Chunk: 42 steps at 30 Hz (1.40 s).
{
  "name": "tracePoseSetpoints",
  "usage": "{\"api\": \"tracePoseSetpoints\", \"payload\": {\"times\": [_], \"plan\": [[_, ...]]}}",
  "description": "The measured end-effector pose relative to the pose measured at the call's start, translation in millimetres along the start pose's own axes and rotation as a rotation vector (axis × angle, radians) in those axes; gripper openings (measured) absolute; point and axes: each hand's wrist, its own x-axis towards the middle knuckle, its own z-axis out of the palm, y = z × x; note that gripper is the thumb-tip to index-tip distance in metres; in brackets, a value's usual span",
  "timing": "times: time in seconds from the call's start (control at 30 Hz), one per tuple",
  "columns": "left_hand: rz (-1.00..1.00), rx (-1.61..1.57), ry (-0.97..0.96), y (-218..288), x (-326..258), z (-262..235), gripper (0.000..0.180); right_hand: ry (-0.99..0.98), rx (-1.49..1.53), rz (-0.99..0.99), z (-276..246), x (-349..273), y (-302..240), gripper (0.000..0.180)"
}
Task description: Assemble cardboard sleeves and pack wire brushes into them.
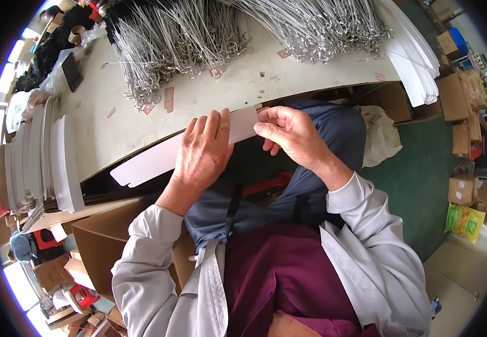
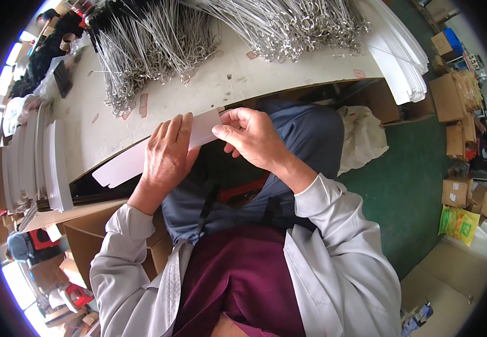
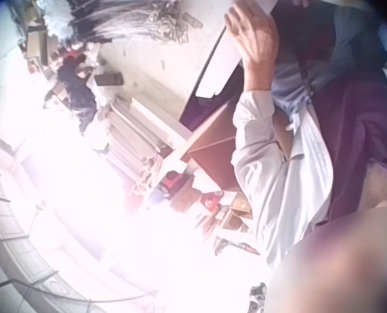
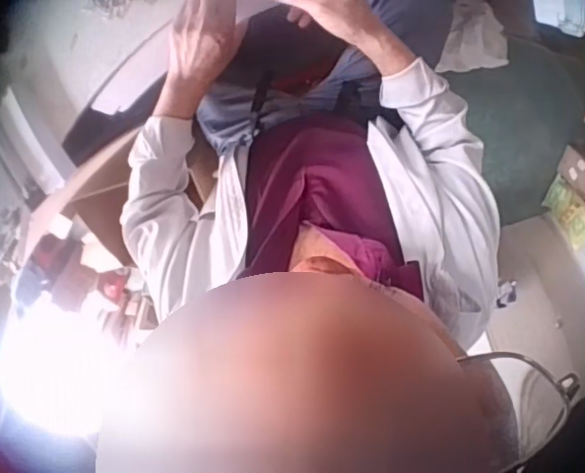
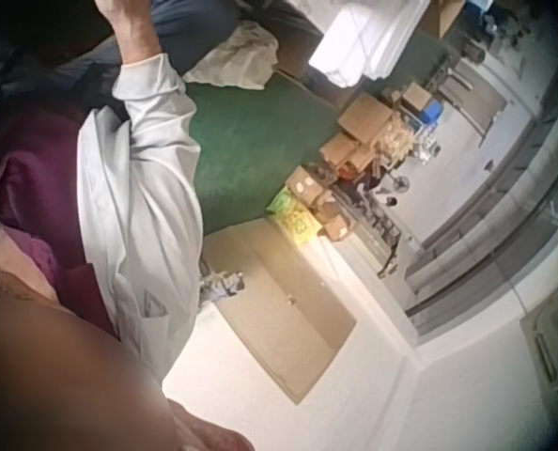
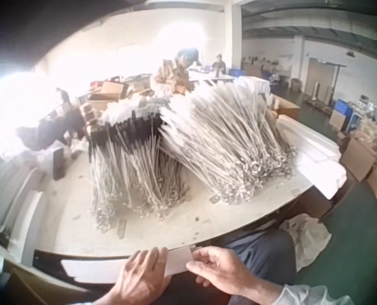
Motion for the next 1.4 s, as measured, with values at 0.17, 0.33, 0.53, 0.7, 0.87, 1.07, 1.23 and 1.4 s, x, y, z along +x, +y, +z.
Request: {"api": "tracePoseSetpoints", "payload": {"times": [0.17,0.33,0.53,0.7,0.87,1.07,1.23,1.4], "plan": [[-0.021,-0.015,-0.034,-2.1,-4.3,-2.7,0.073,-0.078,0.054,0.054,-0.6,4.7,-2.5,0.039],[0.005,0.005,-0.031,-4.1,-7.2,-3.4,0.069,-0.122,0.145,0.215,-4.3,6.8,-6.9,0.038],[0.032,-0.030,0.019,-5.1,-8.8,1.2,0.062,-0.229,0.393,0.342,-12.4,11.7,4.1,0.031],[-0.037,-0.100,-0.031,-7.0,-4.7,-5.2,0.061,-0.082,-0.070,0.097,-9.3,0.9,-11.9,0.043],[-0.063,-0.156,-0.063,-2.1,3.5,-8.2,0.062,-0.001,-1.191,-0.822,5.6,9.8,-7.1,0.066],[-0.118,-0.236,-0.132,-1.7,5.1,-3.7,0.062,-0.110,-1.236,-0.806,4.2,25.0,5.7,0.064],[-0.138,-0.161,-0.077,-16.8,-6.5,-21.5,0.064,-0.100,-1.264,-0.727,-14.8,19.6,-17.7,0.060],[-0.125,-0.170,-0.107,-19.0,-12.5,-17.0,0.066,-0.086,-1.293,-0.881,8.0,22.8,-7.3,0.061]]}}
